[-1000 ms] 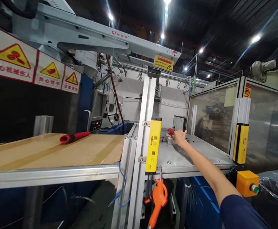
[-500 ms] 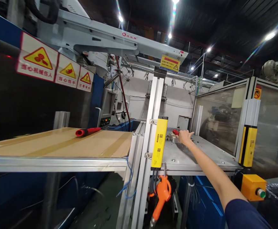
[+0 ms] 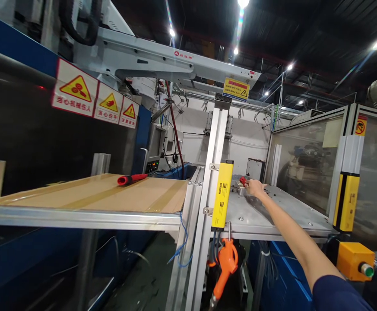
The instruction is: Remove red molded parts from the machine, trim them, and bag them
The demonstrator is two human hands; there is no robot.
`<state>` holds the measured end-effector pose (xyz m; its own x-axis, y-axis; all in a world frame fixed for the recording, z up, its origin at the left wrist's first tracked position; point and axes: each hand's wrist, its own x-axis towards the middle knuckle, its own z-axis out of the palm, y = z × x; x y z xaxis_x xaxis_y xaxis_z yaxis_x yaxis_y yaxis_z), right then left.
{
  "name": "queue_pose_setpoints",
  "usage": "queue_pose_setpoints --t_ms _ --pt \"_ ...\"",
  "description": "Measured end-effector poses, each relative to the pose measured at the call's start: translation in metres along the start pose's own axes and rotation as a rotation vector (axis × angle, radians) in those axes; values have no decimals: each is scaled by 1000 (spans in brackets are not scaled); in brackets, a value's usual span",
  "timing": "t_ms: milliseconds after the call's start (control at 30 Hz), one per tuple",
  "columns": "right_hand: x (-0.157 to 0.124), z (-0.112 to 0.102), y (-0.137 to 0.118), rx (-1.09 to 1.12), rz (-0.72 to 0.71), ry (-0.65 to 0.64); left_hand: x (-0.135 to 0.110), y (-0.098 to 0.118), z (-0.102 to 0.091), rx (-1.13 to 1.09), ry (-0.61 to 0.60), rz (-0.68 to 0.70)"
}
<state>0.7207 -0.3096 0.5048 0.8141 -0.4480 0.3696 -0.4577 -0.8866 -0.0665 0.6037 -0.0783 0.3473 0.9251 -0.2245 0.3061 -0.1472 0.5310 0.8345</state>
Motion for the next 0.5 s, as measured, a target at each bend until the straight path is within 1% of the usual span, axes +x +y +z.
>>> queue_pose_setpoints --t_ms 233,400,467,500 --pt "3 4 1 19 54 2 -22 15 -5 -24 -90 50" --pt "4 -1 9 91 42 19 -34 30 -4 -56 -145 65" --pt "2 -2 12 133 16 33 -47 40 -10 -55 -158 68" --pt "0 -3 13 156 -3 43 -56 45 -16 -51 -161 69"
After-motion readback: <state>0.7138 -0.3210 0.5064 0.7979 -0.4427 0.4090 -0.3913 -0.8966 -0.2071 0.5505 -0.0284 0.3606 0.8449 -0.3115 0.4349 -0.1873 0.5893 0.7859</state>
